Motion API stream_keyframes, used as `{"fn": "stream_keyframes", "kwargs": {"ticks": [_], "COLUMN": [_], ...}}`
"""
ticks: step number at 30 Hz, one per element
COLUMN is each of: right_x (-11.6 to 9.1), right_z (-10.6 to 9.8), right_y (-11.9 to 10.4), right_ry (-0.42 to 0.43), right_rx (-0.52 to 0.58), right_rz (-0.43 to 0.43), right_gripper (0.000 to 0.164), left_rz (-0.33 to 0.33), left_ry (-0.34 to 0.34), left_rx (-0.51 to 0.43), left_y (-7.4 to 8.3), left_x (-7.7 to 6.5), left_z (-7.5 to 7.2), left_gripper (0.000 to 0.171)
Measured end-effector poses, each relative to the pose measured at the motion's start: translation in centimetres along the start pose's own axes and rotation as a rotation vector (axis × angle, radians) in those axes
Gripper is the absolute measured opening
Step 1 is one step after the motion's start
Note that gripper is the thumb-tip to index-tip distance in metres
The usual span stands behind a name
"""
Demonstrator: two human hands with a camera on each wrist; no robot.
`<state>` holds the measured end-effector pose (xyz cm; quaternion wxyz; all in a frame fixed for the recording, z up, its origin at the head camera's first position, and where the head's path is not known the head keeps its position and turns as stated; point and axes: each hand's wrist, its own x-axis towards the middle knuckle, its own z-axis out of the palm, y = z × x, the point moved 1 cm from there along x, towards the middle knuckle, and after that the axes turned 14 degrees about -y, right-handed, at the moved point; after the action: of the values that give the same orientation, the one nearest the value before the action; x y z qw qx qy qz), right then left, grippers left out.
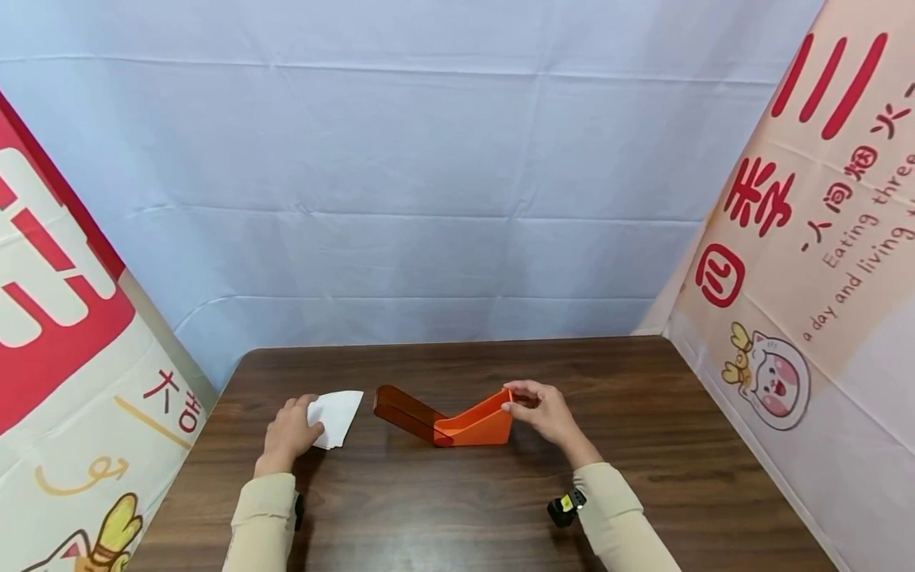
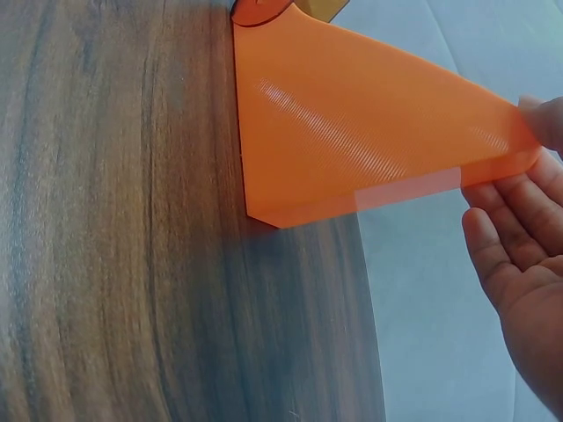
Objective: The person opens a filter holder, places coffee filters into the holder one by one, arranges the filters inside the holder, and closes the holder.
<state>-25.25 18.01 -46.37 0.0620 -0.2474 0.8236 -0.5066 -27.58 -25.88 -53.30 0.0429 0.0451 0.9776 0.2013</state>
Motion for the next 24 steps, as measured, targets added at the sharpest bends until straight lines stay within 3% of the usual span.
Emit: {"fn": "stream_keyframes", "kwargs": {"ticks": [8, 16, 24], "right_x": [0.0, 0.0, 0.0], "right_z": [0.0, 0.2, 0.2], "right_y": [0.0, 0.2, 0.1], "right_ry": [-0.001, 0.006, 0.012], "right_rx": [0.011, 0.041, 0.052], "right_rz": [0.007, 0.014, 0.014], "right_gripper": [0.034, 0.034, 0.035], "left_rz": [-0.034, -0.064, -0.083], "left_ry": [-0.026, -0.142, -0.049], "left_rx": [-0.01, -0.018, -0.018], "left_y": [-0.1, -0.4, -0.5], "left_x": [0.8, 1.0, 0.9], "left_z": [0.2, 0.7, 1.4], "left_gripper": [0.051, 0.06, 0.057]}}
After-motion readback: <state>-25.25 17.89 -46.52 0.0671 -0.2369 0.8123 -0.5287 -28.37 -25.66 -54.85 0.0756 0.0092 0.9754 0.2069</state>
